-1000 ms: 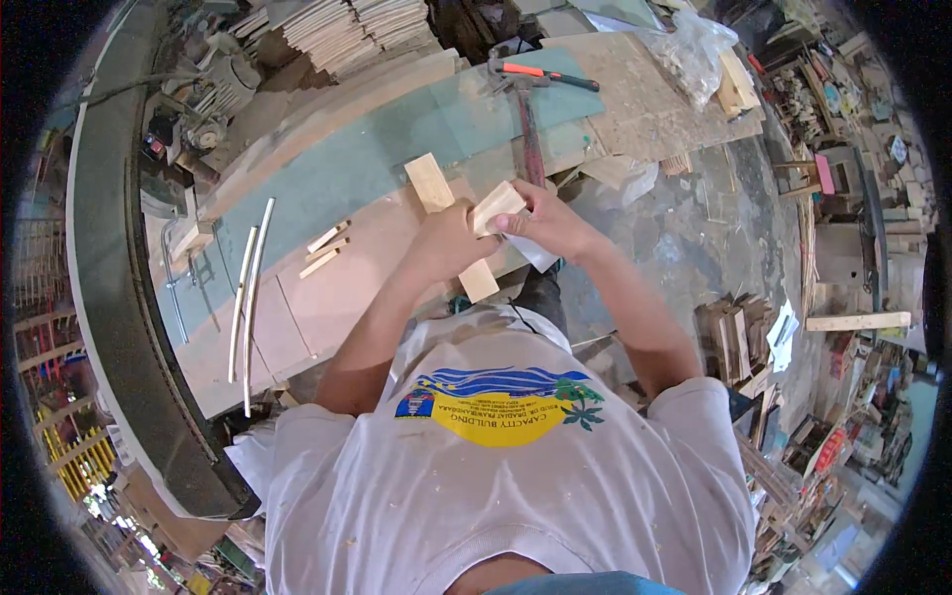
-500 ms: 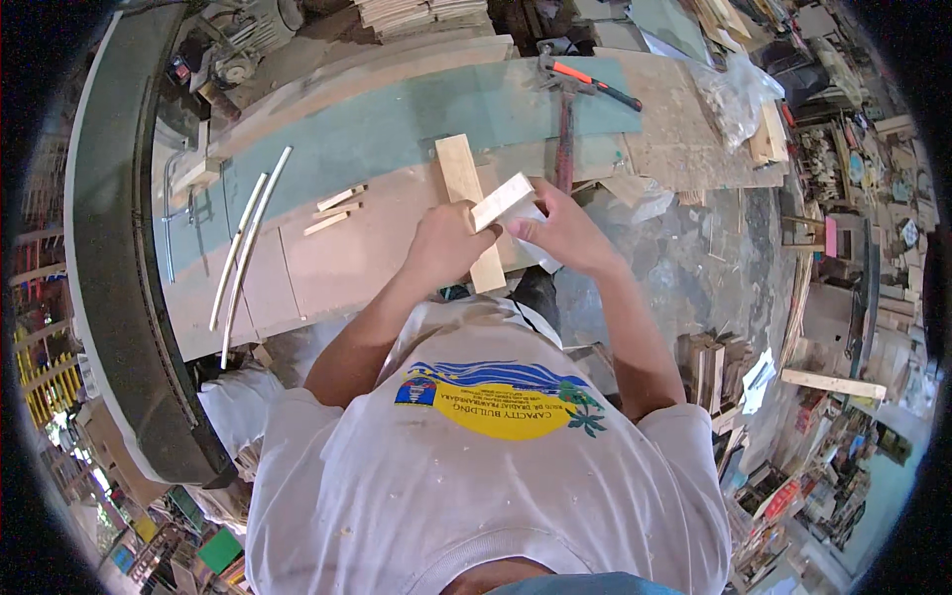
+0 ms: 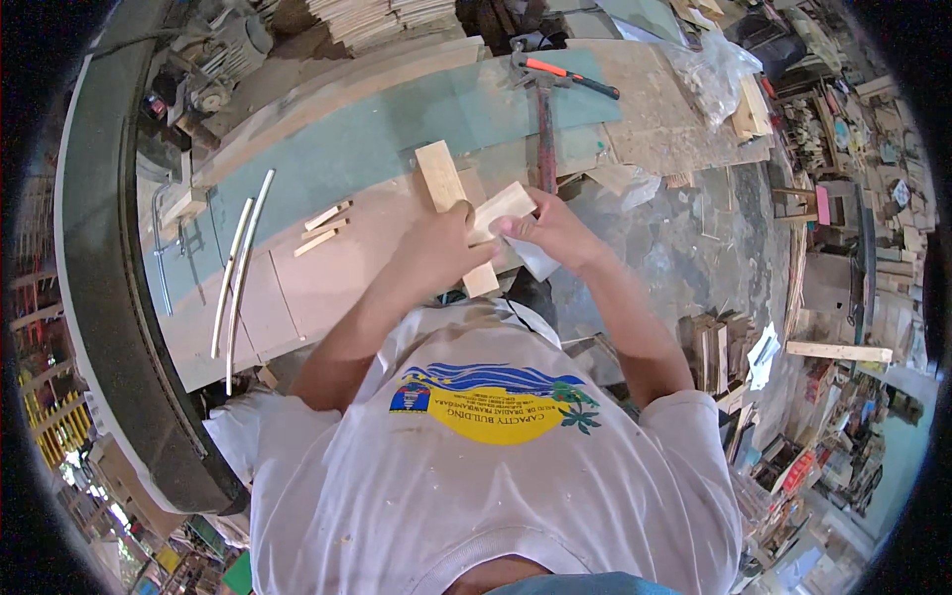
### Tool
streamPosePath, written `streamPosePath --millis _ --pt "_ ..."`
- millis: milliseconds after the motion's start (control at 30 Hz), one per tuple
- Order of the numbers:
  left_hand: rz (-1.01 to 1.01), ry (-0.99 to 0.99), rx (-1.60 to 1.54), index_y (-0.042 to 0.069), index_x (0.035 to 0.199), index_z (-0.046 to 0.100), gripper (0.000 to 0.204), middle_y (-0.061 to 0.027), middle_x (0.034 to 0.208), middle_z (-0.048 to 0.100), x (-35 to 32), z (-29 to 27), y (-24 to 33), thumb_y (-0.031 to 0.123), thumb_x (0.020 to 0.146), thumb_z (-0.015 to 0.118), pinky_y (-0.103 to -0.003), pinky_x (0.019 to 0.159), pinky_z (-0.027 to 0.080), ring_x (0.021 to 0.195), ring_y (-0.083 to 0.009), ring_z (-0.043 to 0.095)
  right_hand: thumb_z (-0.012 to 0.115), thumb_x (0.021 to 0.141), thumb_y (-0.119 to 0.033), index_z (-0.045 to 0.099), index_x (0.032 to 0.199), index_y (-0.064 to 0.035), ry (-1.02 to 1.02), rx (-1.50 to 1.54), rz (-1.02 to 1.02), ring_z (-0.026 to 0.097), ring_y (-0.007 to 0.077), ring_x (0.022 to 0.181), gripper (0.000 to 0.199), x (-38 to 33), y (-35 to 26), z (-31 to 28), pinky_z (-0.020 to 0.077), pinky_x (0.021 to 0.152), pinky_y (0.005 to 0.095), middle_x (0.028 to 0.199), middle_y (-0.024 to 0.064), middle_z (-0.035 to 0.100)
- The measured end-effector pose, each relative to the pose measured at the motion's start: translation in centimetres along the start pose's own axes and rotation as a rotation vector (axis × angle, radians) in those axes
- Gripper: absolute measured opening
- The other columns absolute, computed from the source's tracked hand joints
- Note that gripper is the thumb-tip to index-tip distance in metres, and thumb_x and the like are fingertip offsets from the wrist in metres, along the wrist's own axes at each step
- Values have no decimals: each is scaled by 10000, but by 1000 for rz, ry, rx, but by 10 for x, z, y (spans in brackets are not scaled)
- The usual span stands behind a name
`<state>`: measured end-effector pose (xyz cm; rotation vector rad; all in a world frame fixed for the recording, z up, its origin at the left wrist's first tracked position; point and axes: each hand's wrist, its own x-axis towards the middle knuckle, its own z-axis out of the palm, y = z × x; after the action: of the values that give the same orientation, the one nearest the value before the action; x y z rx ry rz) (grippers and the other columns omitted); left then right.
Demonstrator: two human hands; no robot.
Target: The person assembles small wooden dowels and blocks on a workbench, aligning them into a structure. They then wrap the assembled piece with clear tape to secure it.
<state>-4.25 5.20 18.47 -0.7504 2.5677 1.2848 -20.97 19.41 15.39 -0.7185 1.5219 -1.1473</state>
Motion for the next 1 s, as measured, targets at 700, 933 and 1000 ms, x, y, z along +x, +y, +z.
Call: streamPosePath --millis 700,933,1000 --pt "-136 -495 -1035 20 913 599 212 -12 604 540 -4 10 -25 163 823 728 -239 355 361 406 -74 474 872 751 -522 519 1432 -47 -225 63 -90 554 156 1242 902 -5 -21 -1 442 1075 352 1301 59 633" --pt "-20 -1015 -1433 54 937 610 278 -31 681 602 16 20 -48 286 858 742 -234 395 401 435 -95 519 888 765 -441 648 1274 -67 -248 78 -75 606 149 1100 675 -1 -9 -2 478 990 338 1169 47 702" --pt "-62 -722 -1054 33 949 620 307 -85 718 645 16 12 -46 303 858 735 -302 468 476 491 -185 590 876 782 -443 652 1264 -48 -187 99 -60 622 161 1070 662 0 0 1 486 973 346 1147 74 711"
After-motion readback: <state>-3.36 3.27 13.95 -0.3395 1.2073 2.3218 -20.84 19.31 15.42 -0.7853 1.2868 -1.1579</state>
